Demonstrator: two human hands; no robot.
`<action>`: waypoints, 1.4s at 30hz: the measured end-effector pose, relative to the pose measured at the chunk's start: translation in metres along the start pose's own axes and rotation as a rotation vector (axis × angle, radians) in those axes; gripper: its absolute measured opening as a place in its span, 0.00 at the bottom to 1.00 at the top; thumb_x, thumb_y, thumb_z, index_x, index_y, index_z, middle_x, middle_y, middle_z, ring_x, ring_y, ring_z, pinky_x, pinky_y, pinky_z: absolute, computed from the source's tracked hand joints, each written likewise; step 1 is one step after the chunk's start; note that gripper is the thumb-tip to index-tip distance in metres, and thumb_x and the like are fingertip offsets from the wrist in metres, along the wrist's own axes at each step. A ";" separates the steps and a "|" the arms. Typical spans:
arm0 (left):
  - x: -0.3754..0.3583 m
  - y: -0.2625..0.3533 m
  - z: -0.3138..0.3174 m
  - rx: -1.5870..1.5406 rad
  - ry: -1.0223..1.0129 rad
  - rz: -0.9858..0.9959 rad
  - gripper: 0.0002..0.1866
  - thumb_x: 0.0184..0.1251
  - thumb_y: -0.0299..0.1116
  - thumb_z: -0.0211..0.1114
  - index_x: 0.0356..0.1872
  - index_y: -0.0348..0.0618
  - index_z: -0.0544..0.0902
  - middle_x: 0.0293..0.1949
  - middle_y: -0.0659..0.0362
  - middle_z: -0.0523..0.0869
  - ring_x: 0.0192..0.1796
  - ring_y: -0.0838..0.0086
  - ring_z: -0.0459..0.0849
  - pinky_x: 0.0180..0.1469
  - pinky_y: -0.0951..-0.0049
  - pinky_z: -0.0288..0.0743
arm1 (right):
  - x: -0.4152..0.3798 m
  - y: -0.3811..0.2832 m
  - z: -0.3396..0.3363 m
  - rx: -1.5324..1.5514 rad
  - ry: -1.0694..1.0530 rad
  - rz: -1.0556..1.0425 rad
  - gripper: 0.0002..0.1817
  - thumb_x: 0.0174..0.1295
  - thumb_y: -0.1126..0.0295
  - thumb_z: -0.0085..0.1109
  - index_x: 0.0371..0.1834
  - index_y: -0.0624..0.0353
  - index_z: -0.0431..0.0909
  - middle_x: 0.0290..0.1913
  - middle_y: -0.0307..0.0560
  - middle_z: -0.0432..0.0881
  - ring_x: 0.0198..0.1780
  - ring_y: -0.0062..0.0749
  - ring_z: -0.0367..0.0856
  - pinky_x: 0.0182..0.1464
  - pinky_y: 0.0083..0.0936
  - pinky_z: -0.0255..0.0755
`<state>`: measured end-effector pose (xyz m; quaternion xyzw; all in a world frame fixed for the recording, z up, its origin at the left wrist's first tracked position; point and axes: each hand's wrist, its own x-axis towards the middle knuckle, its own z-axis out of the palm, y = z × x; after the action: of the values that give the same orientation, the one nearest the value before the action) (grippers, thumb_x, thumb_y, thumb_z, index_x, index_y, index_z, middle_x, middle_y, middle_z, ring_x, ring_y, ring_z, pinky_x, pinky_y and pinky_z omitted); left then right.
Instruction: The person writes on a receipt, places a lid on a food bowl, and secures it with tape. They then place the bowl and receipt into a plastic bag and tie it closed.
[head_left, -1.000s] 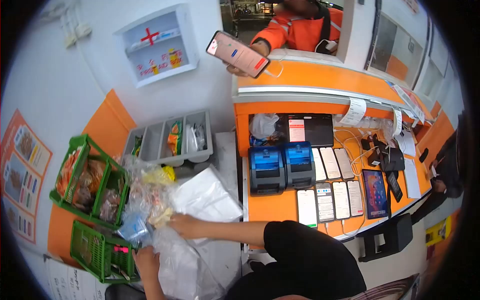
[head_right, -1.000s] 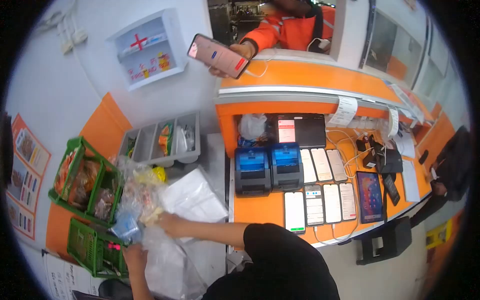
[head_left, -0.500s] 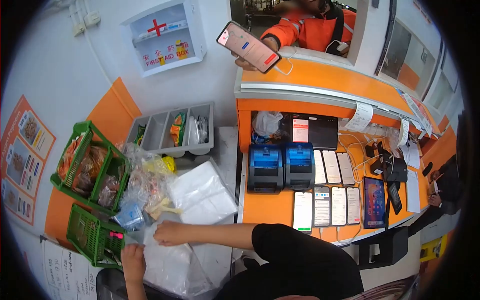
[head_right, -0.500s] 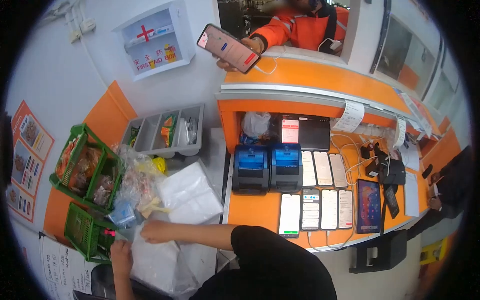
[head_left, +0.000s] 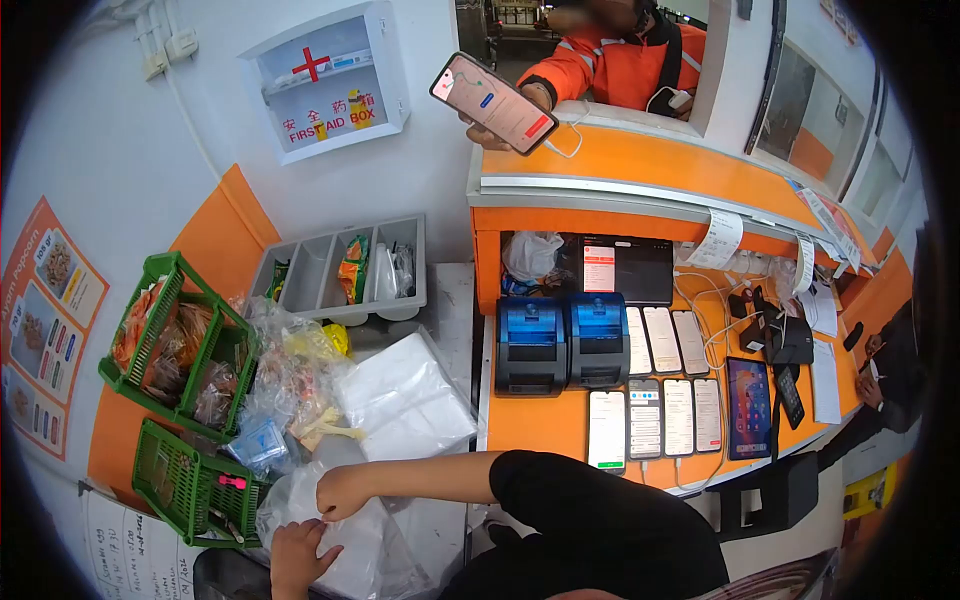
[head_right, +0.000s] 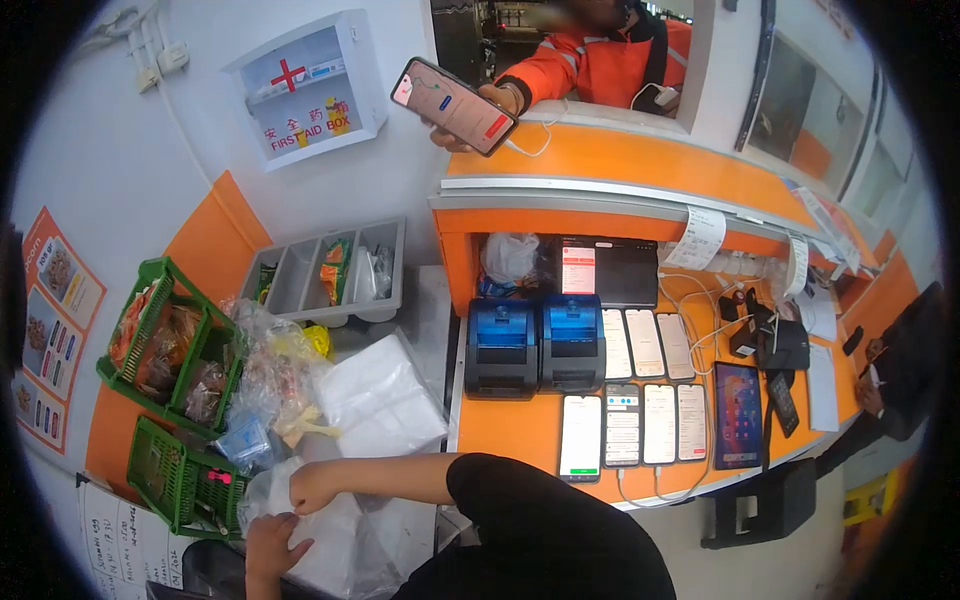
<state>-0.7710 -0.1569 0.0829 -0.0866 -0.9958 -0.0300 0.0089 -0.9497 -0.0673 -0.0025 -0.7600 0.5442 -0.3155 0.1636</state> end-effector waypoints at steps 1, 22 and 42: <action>0.000 0.001 -0.001 0.028 -0.031 0.034 0.20 0.47 0.40 0.68 0.41 0.42 0.78 0.36 0.59 0.81 0.37 0.65 0.78 0.44 0.58 0.68 | 0.000 0.004 0.003 -0.015 0.071 -0.107 0.13 0.51 0.64 0.59 0.15 0.58 0.72 0.23 0.45 0.75 0.32 0.43 0.74 0.35 0.37 0.68; -0.012 -0.015 -0.005 -0.124 0.264 -0.699 0.10 0.56 0.34 0.65 0.31 0.37 0.79 0.22 0.50 0.80 0.23 0.59 0.80 0.26 0.64 0.70 | 0.011 0.028 -0.019 -0.210 0.525 -0.005 0.05 0.51 0.67 0.54 0.30 0.50 0.74 0.34 0.39 0.73 0.41 0.36 0.72 0.43 0.37 0.64; -0.015 -0.070 0.037 -0.239 0.425 -0.614 0.07 0.65 0.25 0.54 0.33 0.31 0.68 0.25 0.47 0.68 0.29 0.60 0.68 0.36 0.66 0.66 | -0.035 -0.017 -0.020 0.270 0.977 0.104 0.30 0.46 0.65 0.66 0.55 0.57 0.67 0.56 0.49 0.70 0.62 0.45 0.64 0.63 0.39 0.56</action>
<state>-0.7694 -0.2264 0.0418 0.2231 -0.9408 -0.1641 0.1956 -0.9573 -0.0268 0.0117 -0.4675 0.5487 -0.6930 0.0025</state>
